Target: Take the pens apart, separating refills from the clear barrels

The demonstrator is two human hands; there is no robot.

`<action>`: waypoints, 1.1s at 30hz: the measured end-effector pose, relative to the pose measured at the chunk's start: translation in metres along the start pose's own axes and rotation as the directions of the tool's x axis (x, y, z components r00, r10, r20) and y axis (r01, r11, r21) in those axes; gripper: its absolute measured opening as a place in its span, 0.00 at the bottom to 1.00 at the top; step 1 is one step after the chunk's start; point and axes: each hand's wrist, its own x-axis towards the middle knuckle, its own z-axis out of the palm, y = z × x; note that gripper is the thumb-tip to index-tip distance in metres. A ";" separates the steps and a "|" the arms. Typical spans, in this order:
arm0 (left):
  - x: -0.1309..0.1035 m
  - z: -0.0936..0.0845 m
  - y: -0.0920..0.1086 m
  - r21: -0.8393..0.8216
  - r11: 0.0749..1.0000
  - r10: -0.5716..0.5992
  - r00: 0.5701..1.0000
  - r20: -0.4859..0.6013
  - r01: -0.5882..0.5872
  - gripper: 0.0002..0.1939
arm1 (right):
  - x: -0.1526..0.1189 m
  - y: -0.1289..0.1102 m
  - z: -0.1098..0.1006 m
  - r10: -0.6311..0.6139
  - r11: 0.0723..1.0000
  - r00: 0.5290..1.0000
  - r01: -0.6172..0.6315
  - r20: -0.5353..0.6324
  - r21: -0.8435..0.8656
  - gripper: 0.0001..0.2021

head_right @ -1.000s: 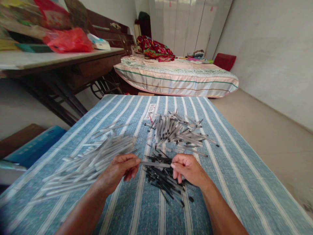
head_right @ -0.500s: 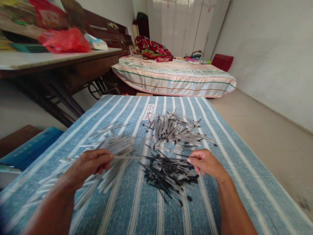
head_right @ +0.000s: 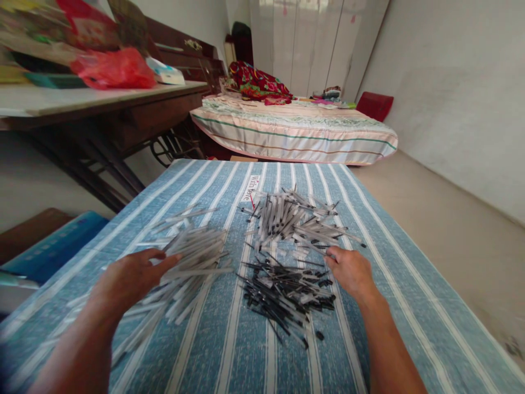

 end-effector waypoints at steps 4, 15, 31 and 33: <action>-0.006 0.004 0.011 0.183 0.983 -0.010 0.998 -0.060 0.021 0.23 | -0.009 -0.021 -0.002 -0.180 0.954 0.979 0.198 -0.097 0.224 0.12; -0.065 0.080 0.061 -0.743 0.640 0.377 0.761 0.528 0.198 0.15 | -0.036 -0.082 -0.010 -0.578 0.700 0.815 0.525 -0.047 0.484 0.10; -0.053 0.085 0.050 -0.845 0.460 0.357 0.814 0.458 0.274 0.08 | -0.027 -0.062 -0.005 -0.321 0.496 0.909 -0.078 0.266 0.865 0.17; -0.053 0.085 0.050 -0.848 0.454 0.360 0.814 0.456 0.274 0.08 | -0.027 -0.061 -0.002 -0.329 0.424 0.899 -0.132 0.288 0.896 0.17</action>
